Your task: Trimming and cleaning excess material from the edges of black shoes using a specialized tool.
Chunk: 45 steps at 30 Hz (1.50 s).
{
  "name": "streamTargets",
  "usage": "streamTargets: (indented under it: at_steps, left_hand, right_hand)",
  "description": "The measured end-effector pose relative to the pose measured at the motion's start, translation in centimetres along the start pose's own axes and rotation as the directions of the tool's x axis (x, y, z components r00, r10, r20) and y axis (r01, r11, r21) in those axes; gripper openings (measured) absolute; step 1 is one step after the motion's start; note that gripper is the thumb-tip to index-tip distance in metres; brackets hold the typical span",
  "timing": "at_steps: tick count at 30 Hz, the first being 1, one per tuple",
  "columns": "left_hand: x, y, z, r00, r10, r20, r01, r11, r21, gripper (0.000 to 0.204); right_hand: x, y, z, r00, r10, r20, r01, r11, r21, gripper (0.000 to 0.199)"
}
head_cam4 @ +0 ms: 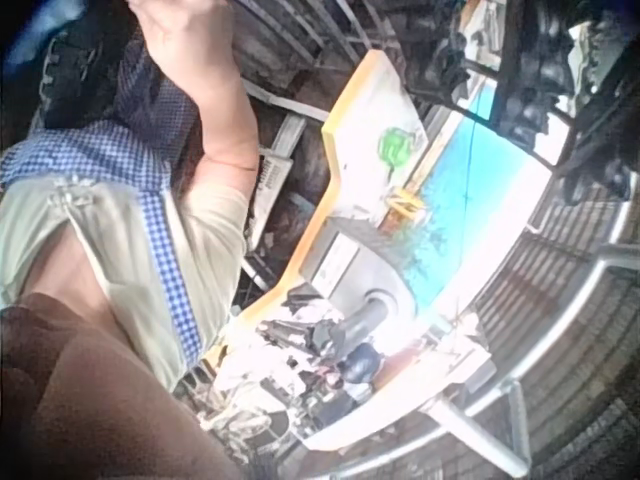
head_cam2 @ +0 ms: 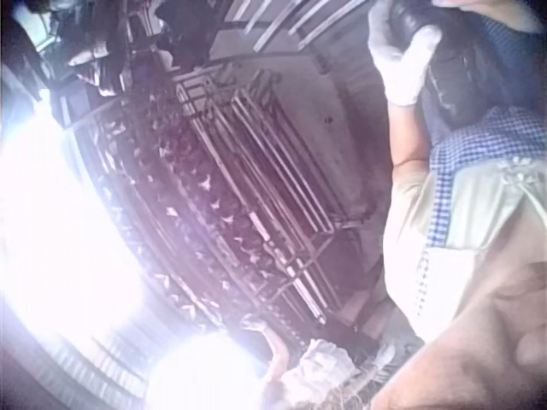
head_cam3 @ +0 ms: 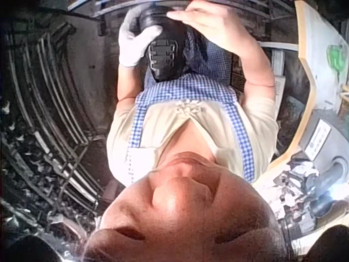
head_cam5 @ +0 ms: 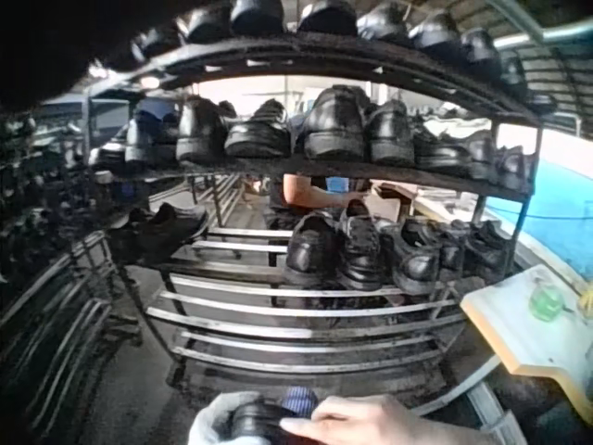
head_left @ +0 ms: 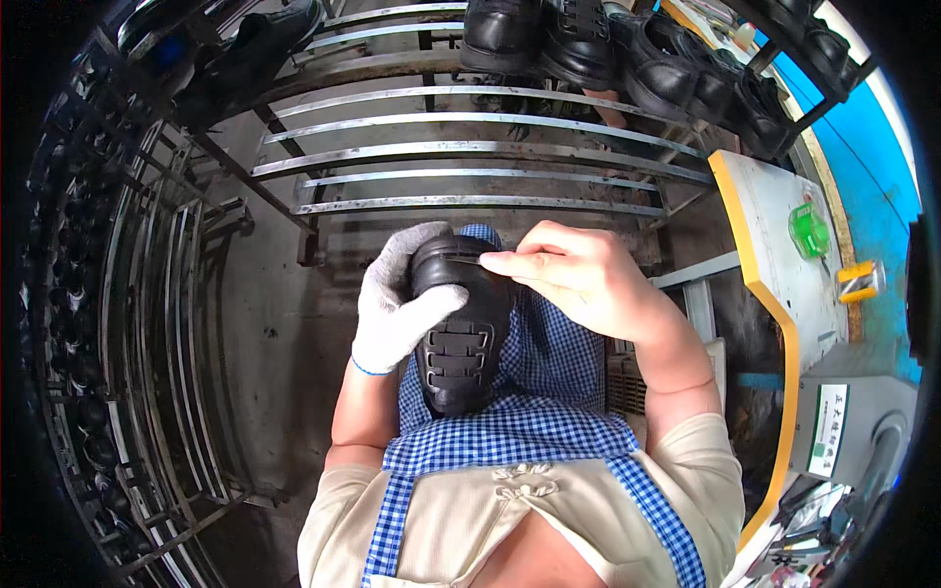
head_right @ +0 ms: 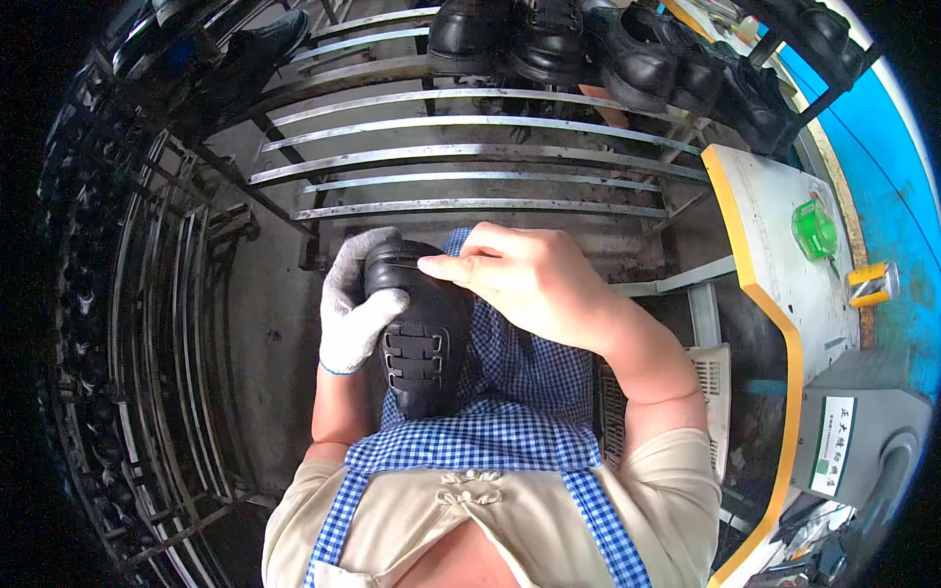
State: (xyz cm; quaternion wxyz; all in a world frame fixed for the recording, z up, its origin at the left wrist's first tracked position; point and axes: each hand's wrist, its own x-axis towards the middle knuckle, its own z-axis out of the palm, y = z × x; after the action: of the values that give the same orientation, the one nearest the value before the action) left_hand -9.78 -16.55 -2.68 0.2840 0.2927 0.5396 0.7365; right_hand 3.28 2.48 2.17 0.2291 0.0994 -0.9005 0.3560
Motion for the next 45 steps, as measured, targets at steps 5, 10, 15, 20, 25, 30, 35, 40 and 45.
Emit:
streamTargets:
  at_steps: [5, 10, 15, 20, 25, 30, 35, 40, 45]
  left_hand:
    - [-0.7, 0.2, 0.6, 1.000, -0.015, 0.025, 0.014, 0.999, 0.051, 0.064]
    - [-0.9, -0.1, 0.7, 0.999, -0.006, 0.034, 0.004, 0.998, 0.061, 0.061]
    - [-0.7, -0.1, 0.8, 1.000, -0.009, 0.030, 0.007, 0.998, 0.060, 0.060]
    - [-0.7, 0.0, 1.0, 0.999, -0.016, 0.034, 0.014, 0.999, 0.044, 0.060]
    - [-0.7, -0.3, 0.9, 0.999, -0.003, 0.043, 0.000, 0.998, 0.067, 0.059]
    - [-0.6, 0.1, 1.2, 0.999, -0.032, 0.019, 0.032, 0.999, 0.022, 0.059]
    - [-0.4, -0.6, 1.0, 0.999, -0.025, 0.033, 0.022, 0.996, 0.087, 0.060]
    - [0.1, -0.7, 1.2, 0.999, -0.030, 0.039, 0.027, 0.997, 0.068, 0.061]
    - [0.2, -0.5, 0.3, 1.000, -0.008, -0.013, 0.009, 0.999, 0.040, 0.067]
  right_hand:
    - [0.1, -1.4, -0.9, 0.995, -0.022, 0.096, 0.044, 0.972, -0.231, 0.032]
    - [-0.2, -1.4, -1.1, 0.996, 0.016, 0.092, 0.001, 0.983, -0.182, 0.036]
    - [-0.5, -1.4, -1.7, 0.997, -0.004, 0.077, 0.024, 0.965, -0.260, 0.036]
    - [-0.7, -2.1, -3.0, 0.996, 0.026, 0.084, -0.001, 0.959, -0.284, 0.037]
    - [-0.4, -2.8, -3.5, 0.994, 0.043, 0.101, -0.004, 0.934, -0.357, 0.037]
    - [0.0, -1.8, -2.8, 0.995, 0.022, 0.101, 0.013, 0.941, -0.338, 0.037]
    - [-0.4, -1.5, -3.3, 0.988, 0.053, 0.148, 0.003, 0.937, -0.350, 0.039]
    - [0.7, -0.4, -1.9, 0.999, 0.033, 0.011, -0.030, 0.980, -0.197, 0.035]
    - [-1.8, 2.7, -0.3, 0.992, 0.105, -0.075, -0.111, 0.991, -0.074, 0.037]
